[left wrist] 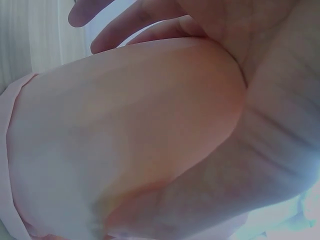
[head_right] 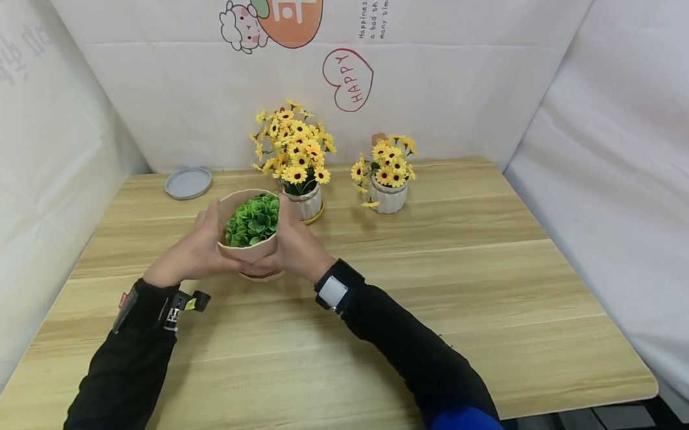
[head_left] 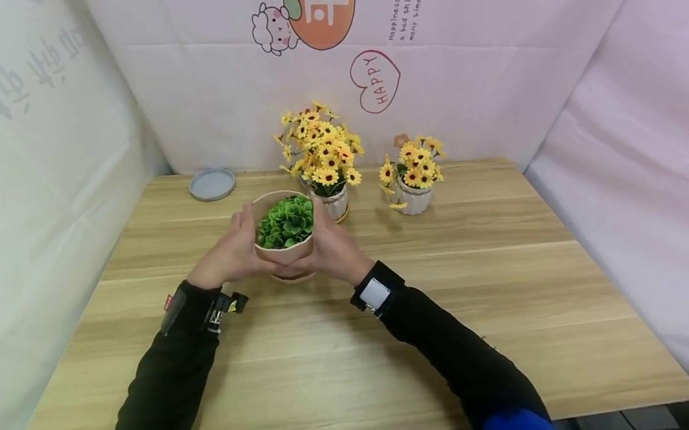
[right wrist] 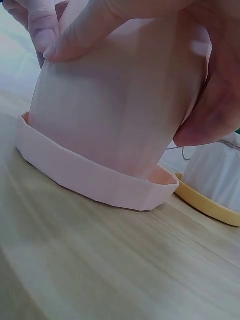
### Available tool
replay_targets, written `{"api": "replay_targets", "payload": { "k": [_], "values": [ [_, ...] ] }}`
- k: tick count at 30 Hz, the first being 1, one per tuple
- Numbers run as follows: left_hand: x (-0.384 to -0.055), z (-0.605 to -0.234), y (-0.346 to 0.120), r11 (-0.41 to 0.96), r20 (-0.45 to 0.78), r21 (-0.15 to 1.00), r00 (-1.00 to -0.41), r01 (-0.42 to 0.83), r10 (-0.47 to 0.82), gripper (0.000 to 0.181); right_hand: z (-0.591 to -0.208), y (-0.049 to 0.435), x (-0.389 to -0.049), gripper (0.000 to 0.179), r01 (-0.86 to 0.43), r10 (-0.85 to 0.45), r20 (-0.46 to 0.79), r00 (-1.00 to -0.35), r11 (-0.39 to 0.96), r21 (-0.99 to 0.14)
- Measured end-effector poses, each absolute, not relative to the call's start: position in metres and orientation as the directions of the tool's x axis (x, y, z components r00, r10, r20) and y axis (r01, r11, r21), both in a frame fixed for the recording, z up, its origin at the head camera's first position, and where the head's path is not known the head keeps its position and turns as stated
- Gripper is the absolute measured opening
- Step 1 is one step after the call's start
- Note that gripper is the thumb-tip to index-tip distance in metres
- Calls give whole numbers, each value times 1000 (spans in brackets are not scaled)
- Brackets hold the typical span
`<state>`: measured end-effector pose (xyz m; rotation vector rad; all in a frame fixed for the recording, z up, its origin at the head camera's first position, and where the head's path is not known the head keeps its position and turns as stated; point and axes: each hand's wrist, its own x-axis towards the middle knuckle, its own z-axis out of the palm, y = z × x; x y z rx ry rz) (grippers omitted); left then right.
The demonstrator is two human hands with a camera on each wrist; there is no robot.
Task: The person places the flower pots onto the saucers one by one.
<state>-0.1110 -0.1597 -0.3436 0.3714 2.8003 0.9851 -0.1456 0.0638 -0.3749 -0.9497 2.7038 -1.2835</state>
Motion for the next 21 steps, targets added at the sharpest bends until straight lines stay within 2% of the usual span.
{"api": "replay_targets", "payload": {
  "k": [6,13,21],
  "values": [
    [-119,-341,-167,773,-85,612,-959,164,271,143,-375,54,-154,137,-509,-514,246,-822,467,-724],
    [-128,-339,-175,752,-103,645,-959,138,265,149,-374,43,-163,134,-489,-514,216,-830,484,-726],
    [-136,-339,-178,711,-70,686,-959,155,276,149,-372,37,-170,133,-471,-498,210,-842,485,-737]
  ]
}}
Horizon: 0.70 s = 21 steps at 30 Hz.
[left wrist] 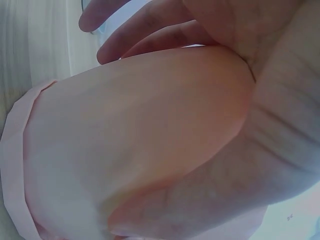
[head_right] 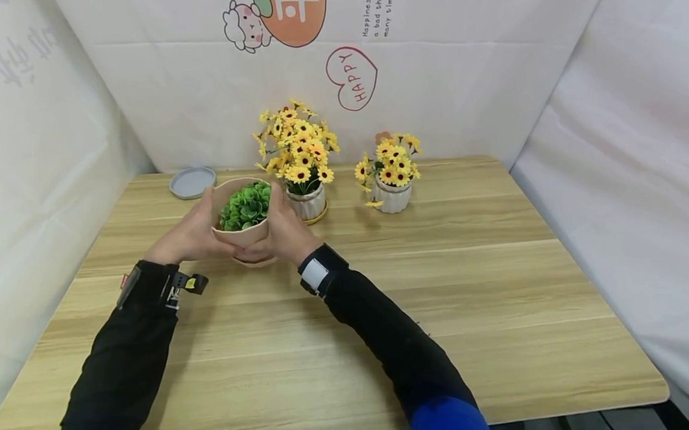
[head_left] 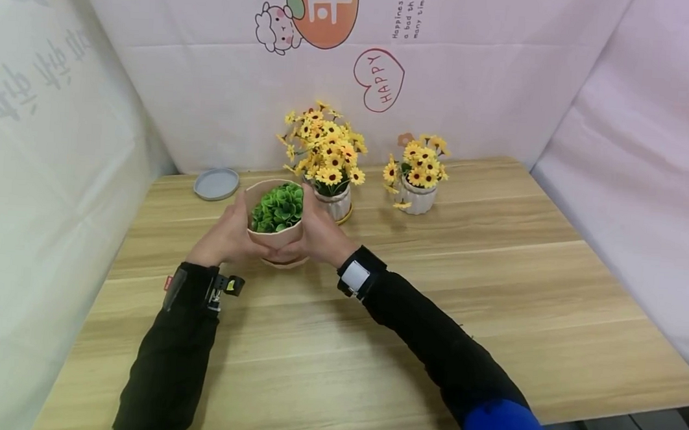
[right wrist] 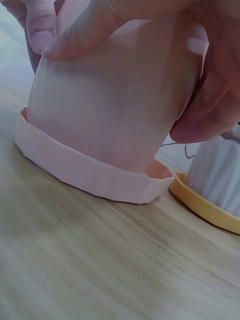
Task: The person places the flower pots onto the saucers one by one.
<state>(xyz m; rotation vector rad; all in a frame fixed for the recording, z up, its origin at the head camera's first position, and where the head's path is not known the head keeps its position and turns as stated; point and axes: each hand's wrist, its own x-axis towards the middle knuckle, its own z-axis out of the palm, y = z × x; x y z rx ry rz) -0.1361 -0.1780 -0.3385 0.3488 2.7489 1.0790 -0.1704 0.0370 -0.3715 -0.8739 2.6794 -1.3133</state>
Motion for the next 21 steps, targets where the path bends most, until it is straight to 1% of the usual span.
{"api": "replay_targets", "payload": {
  "k": [4,10,14,21],
  "values": [
    [-141,-339,-179,701,-59,695,-959,159,276,147,-370,35,-174,130,-464,-495,201,-846,496,-734],
    [-151,-339,-182,716,-76,686,-965,132,251,144,-370,31,-181,132,-450,-492,192,-849,486,-749],
    [-157,-339,-184,713,-76,688,-964,133,253,147,-369,28,-185,133,-423,-474,169,-864,503,-754],
    [-165,-339,-185,706,-91,700,-967,107,237,144,-368,24,-191,134,-379,-465,121,-877,516,-768]
  ]
}}
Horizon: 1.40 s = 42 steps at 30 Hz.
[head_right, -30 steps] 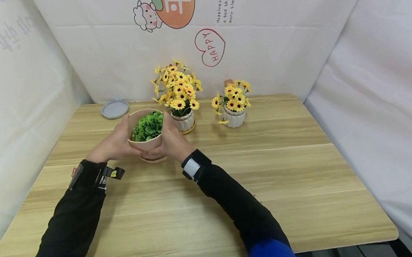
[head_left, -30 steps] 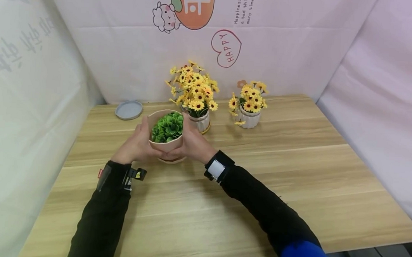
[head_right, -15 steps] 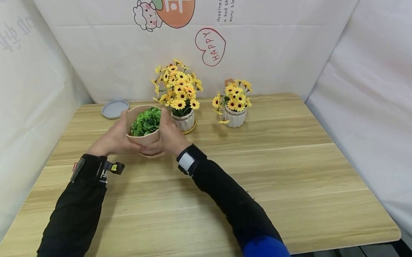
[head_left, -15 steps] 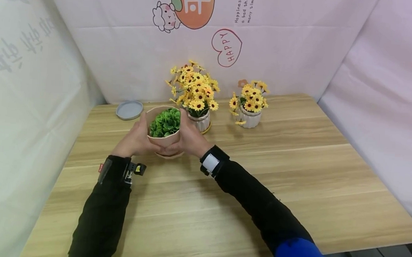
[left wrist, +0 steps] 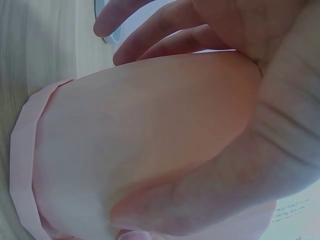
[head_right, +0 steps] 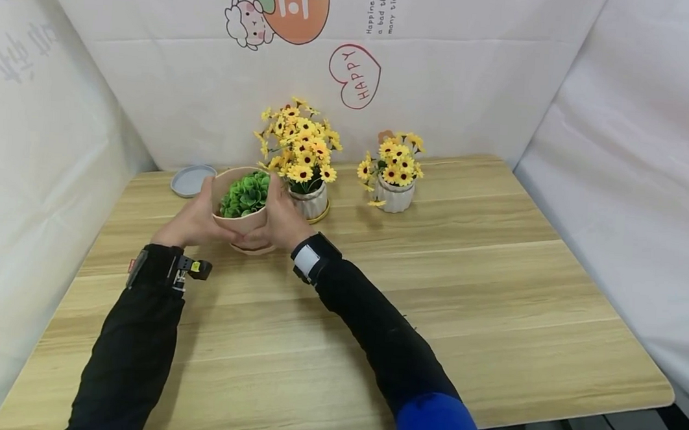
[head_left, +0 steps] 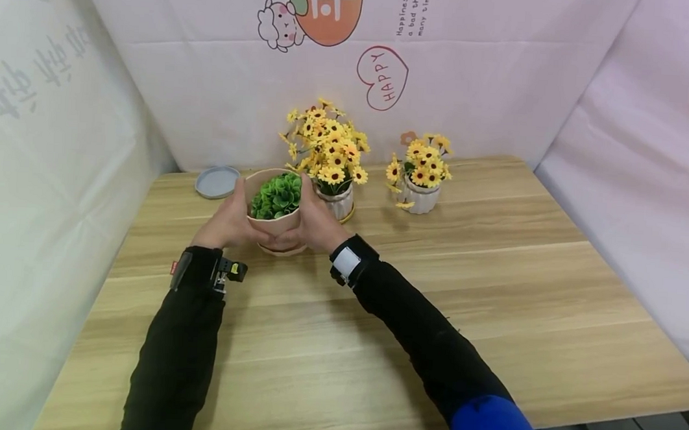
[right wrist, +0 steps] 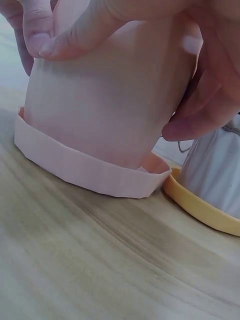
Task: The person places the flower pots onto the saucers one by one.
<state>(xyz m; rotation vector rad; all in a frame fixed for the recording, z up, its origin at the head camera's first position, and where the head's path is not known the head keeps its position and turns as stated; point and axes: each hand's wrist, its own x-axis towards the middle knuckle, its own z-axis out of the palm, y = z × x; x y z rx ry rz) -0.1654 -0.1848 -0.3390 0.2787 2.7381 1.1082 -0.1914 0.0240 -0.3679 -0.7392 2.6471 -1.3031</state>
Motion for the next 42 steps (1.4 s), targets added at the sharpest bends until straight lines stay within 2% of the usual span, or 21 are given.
{"api": "replay_targets", "payload": {
  "k": [8,16,31,42],
  "values": [
    [-176,-338,-187,699,-131,711,-963,75,236,147,-367,21,-201,125,-371,-457,111,-883,532,-761],
    [-188,-337,-192,707,-125,703,-966,75,227,144,-368,14,-211,128,-372,-449,102,-888,568,-735],
    [-212,-337,-196,754,-216,657,-960,-7,178,147,-365,1,-225,132,-245,-373,9,-928,591,-769],
    [-228,-333,-201,753,-223,658,-962,-27,160,145,-360,-8,-235,115,-192,-331,-24,-943,604,-773]
  ]
}}
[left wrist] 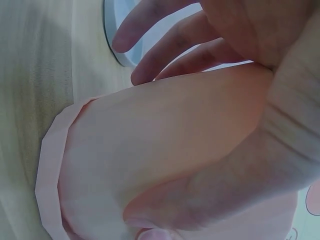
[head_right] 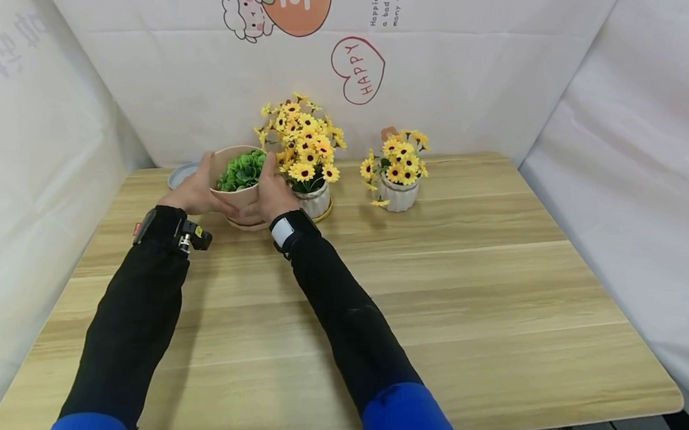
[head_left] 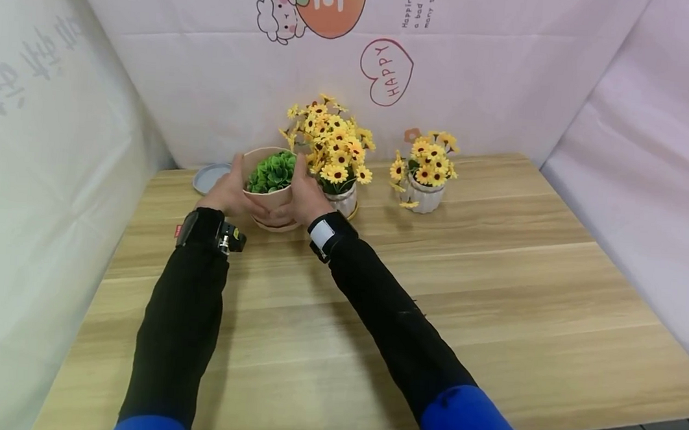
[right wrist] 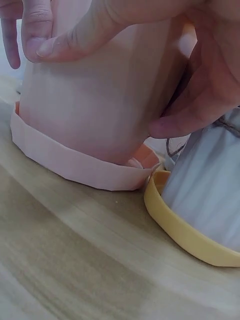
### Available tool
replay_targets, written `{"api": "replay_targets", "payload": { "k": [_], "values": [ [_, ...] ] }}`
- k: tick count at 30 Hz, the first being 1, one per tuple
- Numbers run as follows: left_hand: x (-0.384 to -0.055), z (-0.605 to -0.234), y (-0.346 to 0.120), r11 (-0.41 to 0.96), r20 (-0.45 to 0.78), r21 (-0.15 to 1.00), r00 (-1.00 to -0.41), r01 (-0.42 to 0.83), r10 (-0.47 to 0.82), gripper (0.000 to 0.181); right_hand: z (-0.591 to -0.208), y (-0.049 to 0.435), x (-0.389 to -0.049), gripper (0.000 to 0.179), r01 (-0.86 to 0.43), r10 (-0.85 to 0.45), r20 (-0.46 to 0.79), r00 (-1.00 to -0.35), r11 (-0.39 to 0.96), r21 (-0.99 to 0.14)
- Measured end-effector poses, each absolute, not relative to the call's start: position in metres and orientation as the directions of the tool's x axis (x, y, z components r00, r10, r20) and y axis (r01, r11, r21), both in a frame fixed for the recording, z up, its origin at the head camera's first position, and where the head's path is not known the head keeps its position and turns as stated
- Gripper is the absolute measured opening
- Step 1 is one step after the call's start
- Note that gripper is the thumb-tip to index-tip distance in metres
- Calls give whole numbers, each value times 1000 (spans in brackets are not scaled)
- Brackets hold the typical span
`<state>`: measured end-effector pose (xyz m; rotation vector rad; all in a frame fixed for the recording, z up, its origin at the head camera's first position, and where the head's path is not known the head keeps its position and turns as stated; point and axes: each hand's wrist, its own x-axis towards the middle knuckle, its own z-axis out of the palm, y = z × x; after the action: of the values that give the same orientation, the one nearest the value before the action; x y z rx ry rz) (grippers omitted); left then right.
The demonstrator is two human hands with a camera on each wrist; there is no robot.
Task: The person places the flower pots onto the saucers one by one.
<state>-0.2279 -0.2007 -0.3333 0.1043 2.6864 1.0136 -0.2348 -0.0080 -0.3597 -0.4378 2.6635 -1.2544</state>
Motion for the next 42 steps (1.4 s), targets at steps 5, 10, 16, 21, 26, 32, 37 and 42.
{"api": "replay_targets", "payload": {
  "k": [5,10,16,21,26,32,37,42],
  "values": [
    [-234,-334,-205,755,-253,653,-957,-59,144,147,-358,-14,-240,126,-156,-321,-63,-945,612,-775],
    [-240,-334,-208,754,-243,655,-959,-50,148,145,-355,-16,-242,128,-144,-327,-82,-942,610,-779],
    [-245,-331,-206,739,-223,672,-965,-48,140,144,-354,-17,-250,127,-134,-316,-92,-944,624,-770],
    [-252,-334,-207,734,-232,678,-960,-44,157,147,-355,-16,-256,137,-108,-301,-104,-948,611,-785],
    [-256,-341,-210,767,-193,641,-966,7,170,148,-359,-12,-257,139,-142,-312,-68,-947,602,-785],
    [-249,-351,-217,714,-112,695,-969,84,222,146,-366,-3,-250,130,-280,-441,-4,-897,576,-768],
    [-245,-353,-234,787,-153,616,-975,32,160,152,-367,8,-236,134,-404,-525,75,-848,548,-732],
    [-245,-365,-256,817,-128,577,-987,5,96,136,-366,31,-212,131,-454,-585,64,-809,552,-700]
  ]
}}
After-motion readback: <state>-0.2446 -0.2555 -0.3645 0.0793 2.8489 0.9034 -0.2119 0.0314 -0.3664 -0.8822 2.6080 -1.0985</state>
